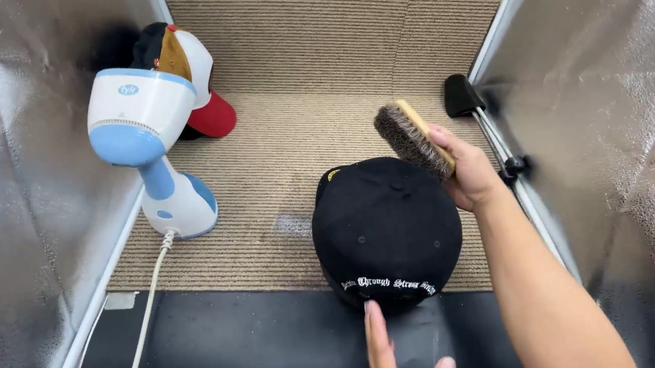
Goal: The person cleans a black baseball cap by first brushing it with a wooden-handled brush. They then use a handheld garment steamer to steam the cap's surface. Finally, they brush the cap again to finish the cleaning process.
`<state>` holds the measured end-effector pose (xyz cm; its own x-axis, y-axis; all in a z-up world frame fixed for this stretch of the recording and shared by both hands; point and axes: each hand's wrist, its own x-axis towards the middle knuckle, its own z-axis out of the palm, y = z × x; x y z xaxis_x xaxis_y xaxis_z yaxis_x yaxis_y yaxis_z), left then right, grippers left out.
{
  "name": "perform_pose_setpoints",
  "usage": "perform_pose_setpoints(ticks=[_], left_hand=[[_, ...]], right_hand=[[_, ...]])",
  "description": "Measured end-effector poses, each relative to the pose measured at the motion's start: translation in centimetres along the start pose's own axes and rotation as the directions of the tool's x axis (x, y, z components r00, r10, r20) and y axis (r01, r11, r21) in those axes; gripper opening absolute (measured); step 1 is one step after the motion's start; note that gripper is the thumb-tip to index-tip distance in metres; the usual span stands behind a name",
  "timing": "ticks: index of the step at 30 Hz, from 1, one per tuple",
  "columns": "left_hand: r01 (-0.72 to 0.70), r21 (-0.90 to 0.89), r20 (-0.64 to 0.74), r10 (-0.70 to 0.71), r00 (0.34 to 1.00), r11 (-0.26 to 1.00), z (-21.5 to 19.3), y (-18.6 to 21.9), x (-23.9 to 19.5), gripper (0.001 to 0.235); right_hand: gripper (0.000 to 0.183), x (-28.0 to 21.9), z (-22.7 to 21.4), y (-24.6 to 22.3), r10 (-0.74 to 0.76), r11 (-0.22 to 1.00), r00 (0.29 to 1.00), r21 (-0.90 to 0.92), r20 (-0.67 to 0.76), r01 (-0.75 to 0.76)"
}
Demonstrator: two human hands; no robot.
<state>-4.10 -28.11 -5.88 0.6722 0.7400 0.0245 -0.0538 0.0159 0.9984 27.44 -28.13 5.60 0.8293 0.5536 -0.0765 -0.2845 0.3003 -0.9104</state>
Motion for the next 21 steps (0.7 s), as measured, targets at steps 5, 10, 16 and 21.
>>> perform_pose_setpoints(ticks=[5,10,16,21], left_hand=[[-0.104,0.112,0.017,0.103,0.995,0.988,-0.3,1.7,1.7,0.12],[0.082,-0.029,0.041,-0.08,0.996,0.996,-4.5,6.4,6.5,0.126],[-0.103,-0.151,0.197,0.132,0.971,0.983,-8.3,10.3,18.3,0.071],[0.112,0.157,0.169,-0.138,0.976,0.981,-9.2,12.1,21.3,0.084]], right_hand=[[0.037,-3.3,1.7,0.0,-0.071,0.997,0.997,0.025,0.02,0.071],[0.054,-13.0,6.6,-1.4,-0.147,0.974,0.965,-0.201,-0.215,0.104],[0.07,-21.1,7.4,3.5,-0.247,0.969,0.871,-0.132,-0.425,0.211],[0.063,-21.1,3.9,3.9,-0.186,0.959,0.962,-0.249,-0.198,0.134]])
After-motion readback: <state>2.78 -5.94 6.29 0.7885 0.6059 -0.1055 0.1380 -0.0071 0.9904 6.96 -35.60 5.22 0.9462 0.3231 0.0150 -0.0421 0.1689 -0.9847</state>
